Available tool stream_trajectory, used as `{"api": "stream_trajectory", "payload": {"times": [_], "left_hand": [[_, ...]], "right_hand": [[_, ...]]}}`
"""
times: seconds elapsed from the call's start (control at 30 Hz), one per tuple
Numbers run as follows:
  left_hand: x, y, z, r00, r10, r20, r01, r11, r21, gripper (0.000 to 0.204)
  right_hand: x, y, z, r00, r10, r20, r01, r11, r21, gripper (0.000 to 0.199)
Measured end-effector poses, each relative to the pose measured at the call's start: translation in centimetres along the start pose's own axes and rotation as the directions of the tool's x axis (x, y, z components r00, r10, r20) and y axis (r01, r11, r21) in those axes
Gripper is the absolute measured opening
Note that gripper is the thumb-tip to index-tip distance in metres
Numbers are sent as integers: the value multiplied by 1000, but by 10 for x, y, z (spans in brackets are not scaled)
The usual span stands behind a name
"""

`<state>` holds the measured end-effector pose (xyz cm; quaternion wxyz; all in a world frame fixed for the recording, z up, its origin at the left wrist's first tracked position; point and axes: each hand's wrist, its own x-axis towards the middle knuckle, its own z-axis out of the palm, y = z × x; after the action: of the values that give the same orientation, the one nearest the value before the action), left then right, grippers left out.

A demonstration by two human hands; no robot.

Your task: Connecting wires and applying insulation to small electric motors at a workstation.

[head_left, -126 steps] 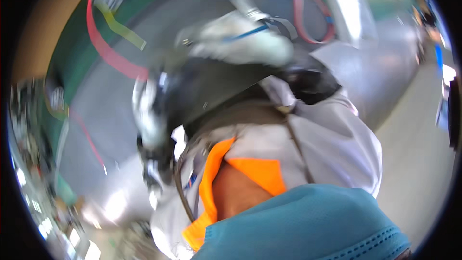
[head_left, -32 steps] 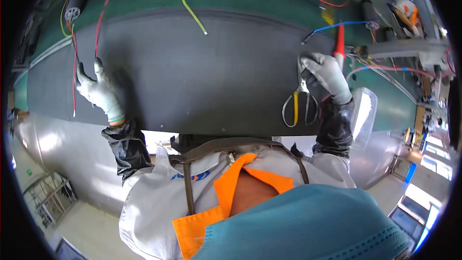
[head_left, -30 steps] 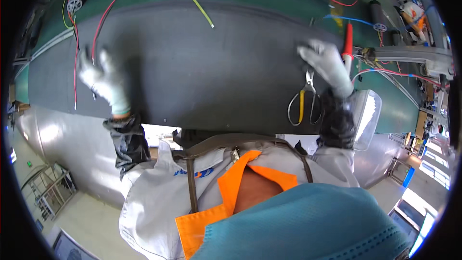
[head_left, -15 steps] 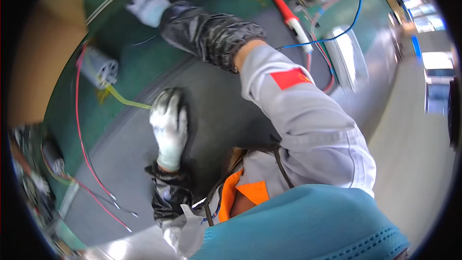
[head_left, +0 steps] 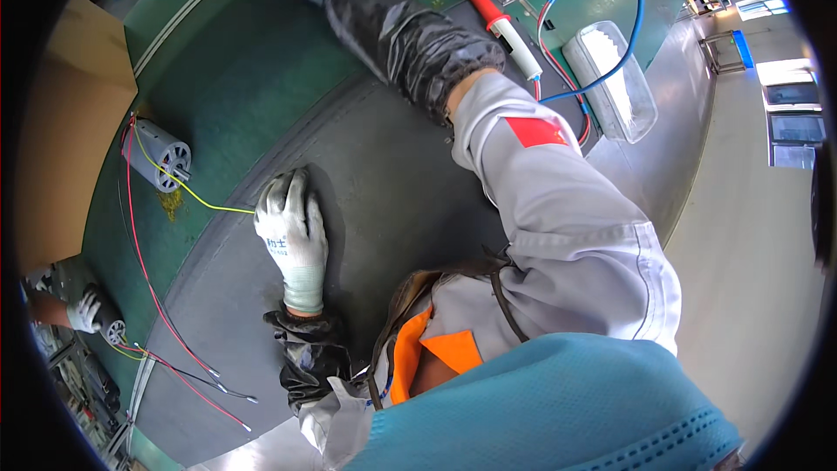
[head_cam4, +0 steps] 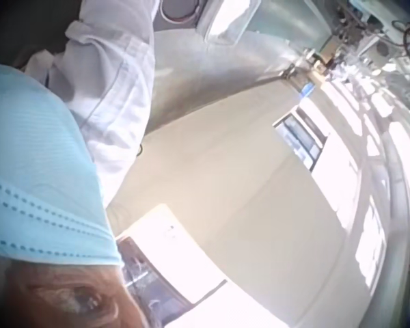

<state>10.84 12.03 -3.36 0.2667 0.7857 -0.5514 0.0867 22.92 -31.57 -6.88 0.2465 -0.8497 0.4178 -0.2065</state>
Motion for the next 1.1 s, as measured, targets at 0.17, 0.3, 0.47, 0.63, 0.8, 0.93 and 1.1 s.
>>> {"api": "stream_trajectory", "payload": {"times": [0.17,0.3,0.47,0.63,0.8,0.93,1.1], "left_hand": [[8,6,-5,1000,12,-20,-12,1000,-26,32],[-2,-2,9,993,-90,-72,83,991,-105,29],[5,10,12,962,-142,-232,55,937,-346,28],[-13,25,16,917,-158,-366,78,972,-223,40],[-44,71,12,968,-224,-111,160,897,-413,75],[-89,86,-8,906,-424,-16,357,783,-509,69],[-89,120,-63,754,-560,344,393,-34,-919,53]], "right_hand": [[29,43,1,996,-2,88,-33,916,399,65],[-45,18,-8,988,-50,149,-6,937,349,40],[-197,46,-103,948,-313,55,232,800,554,72],[-371,22,-179,817,-43,575,-356,747,562,85],[-498,46,-178,850,-288,442,-109,724,681,94],[-509,39,-200,643,-187,743,-461,680,570,94],[-506,32,-192,643,-340,686,31,907,420,88]]}}
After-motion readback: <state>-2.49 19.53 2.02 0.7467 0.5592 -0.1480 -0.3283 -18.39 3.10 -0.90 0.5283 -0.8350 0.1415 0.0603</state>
